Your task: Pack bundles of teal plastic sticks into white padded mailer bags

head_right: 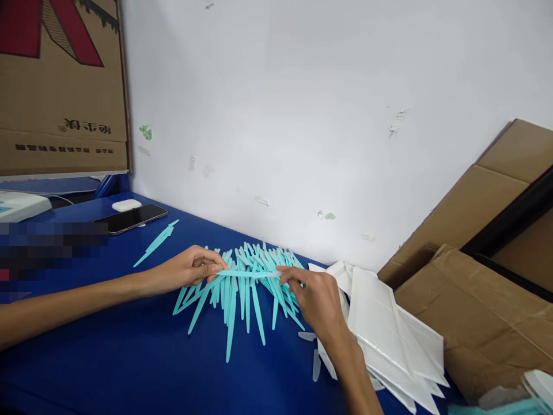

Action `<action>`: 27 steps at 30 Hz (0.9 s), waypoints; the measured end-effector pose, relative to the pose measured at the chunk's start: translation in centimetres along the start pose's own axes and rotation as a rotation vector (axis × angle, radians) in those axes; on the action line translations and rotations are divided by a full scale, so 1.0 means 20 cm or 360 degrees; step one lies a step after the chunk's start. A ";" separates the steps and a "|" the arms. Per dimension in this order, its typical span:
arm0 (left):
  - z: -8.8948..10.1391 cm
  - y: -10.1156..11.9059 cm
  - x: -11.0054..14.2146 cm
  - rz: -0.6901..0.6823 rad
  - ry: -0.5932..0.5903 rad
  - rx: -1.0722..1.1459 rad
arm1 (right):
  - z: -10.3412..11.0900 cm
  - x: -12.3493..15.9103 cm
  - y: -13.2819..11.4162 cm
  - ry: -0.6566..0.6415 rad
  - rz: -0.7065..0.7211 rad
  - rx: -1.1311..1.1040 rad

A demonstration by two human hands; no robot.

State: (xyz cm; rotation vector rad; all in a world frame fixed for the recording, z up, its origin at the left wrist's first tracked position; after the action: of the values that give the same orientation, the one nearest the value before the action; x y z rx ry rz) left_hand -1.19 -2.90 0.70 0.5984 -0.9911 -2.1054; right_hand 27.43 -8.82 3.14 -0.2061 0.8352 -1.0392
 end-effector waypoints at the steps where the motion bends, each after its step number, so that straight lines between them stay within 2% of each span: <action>1: 0.00 0.00 0.00 -0.0002 -0.0007 -0.0009 | -0.01 0.00 0.01 -0.0009 0.0051 0.0085; 6: -0.01 0.00 0.00 0.0008 -0.0022 -0.0027 | -0.04 0.01 0.01 -0.0047 0.0132 0.0187; 17: -0.03 -0.03 0.00 -0.0001 -0.0072 0.0091 | -0.12 0.04 -0.04 -0.0045 0.0087 -0.0163; 27: -0.06 0.06 0.05 -0.0061 -0.0317 -0.0058 | -0.17 0.03 -0.05 -0.0167 0.0281 -0.0007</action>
State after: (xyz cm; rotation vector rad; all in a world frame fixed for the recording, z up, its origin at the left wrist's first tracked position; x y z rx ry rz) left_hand -0.57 -4.86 0.85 0.3977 -1.0545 -2.2449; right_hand 24.57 -9.18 1.09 -0.1854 0.7464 -0.8539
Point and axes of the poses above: each hand's wrist, its own x-axis away from the middle knuckle, its own z-axis out of the back of the hand, y = z × x, the point moved 1 cm from there along -x, towards the middle knuckle, and after that the axes turned 14 degrees about -x, right-handed, at the moved point
